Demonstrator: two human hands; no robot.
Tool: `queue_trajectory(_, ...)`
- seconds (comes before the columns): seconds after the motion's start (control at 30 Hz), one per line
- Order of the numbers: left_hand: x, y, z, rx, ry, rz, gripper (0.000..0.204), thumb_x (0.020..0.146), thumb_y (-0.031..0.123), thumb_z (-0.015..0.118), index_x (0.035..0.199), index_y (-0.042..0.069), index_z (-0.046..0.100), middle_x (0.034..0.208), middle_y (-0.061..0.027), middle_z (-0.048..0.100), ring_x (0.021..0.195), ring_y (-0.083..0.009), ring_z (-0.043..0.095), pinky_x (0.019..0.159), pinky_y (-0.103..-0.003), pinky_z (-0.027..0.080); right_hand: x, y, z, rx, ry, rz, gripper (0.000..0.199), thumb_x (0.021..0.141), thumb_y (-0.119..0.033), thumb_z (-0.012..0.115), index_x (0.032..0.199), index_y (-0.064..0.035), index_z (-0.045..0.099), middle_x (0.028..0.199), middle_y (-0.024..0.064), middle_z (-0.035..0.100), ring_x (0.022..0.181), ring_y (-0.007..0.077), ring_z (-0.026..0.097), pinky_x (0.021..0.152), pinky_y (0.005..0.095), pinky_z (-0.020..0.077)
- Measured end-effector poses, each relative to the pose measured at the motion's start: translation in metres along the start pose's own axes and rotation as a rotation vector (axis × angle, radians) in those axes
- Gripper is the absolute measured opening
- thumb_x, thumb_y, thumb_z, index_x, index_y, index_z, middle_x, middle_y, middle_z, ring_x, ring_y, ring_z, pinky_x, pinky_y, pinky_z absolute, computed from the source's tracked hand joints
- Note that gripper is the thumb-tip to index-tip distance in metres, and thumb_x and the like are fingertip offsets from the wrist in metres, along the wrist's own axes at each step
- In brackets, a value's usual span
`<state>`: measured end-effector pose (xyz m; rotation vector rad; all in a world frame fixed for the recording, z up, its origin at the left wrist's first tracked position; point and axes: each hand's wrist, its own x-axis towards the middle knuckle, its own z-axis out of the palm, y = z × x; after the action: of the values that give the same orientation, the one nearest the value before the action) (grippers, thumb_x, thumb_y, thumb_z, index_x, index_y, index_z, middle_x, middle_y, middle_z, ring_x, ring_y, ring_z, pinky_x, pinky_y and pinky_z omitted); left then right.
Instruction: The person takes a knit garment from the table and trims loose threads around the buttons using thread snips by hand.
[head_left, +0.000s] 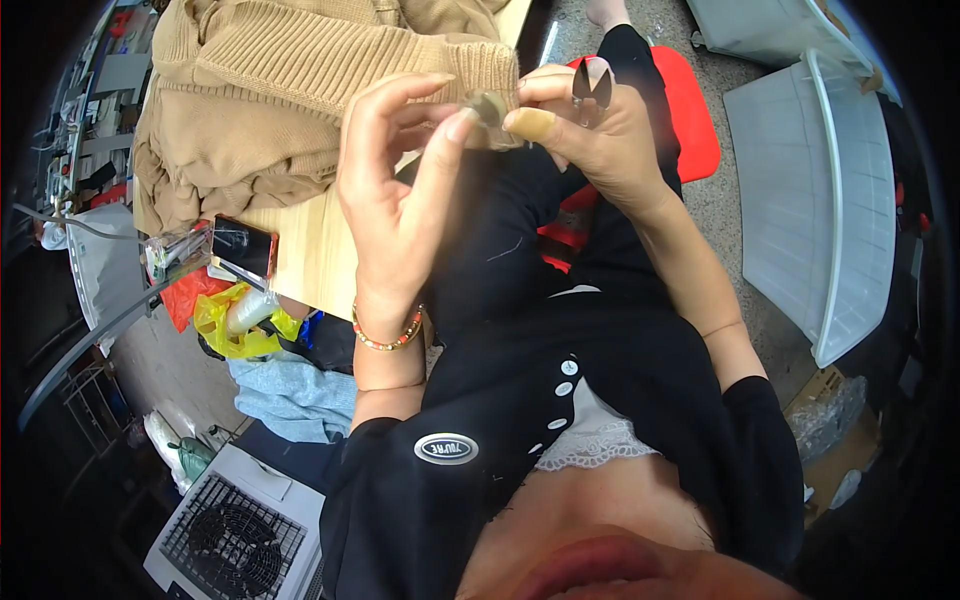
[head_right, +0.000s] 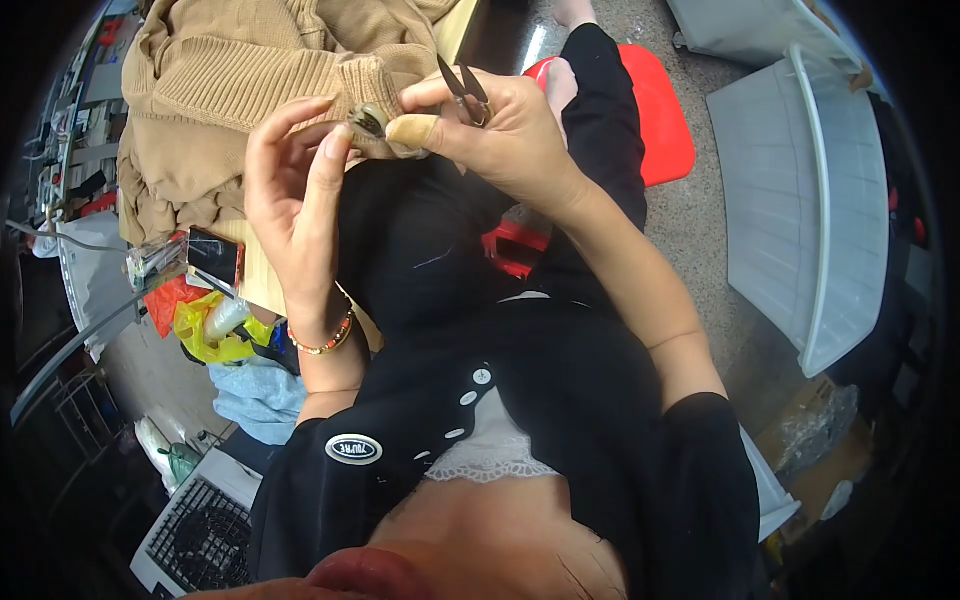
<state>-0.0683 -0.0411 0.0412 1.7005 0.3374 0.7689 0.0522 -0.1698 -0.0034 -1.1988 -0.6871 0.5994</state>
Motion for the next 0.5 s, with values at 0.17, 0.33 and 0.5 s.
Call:
queue_trajectory(0.17,0.006,0.004,-0.007,0.344,-0.017,0.242,0.031,0.074,0.003,0.078,0.104,0.003,0.069,0.105,-0.0118,0.061,0.086,-0.0166,0.063,0.066,-0.025,0.054,0.003,-0.009,0.001,-0.095,-0.103,-0.048,0.019,0.086,-0.009,0.068,0.103,0.0008,0.068,0.072,-0.0034,0.058,0.060,0.0002,0.049,0.052,0.0173,0.0360)
queue_trajectory(0.33,0.003,0.003,-0.010,0.228,-0.016,0.101,0.026,0.075,0.002,0.076,0.100,0.003,0.070,0.103,-0.0109,0.064,0.077,-0.0137,0.063,0.063,-0.023,0.052,0.010,-0.015,0.004,-0.245,-0.214,-0.261,0.016,0.090,-0.007,0.062,0.100,0.0048,0.065,0.088,0.0024,0.060,0.077,0.0055,0.056,0.065,0.0203,0.0432)
queue_trajectory(0.5,-0.002,-0.002,-0.012,0.190,-0.014,0.075,0.016,0.079,-0.001,0.070,0.095,0.001,0.070,0.097,-0.0077,0.068,0.072,-0.0096,0.063,0.060,-0.020,0.048,0.006,-0.011,0.007,-0.093,-0.215,-0.038,0.014,0.091,-0.008,0.061,0.100,0.0025,0.066,0.078,0.0024,0.060,0.065,0.0062,0.055,0.059,0.0195,0.0420)
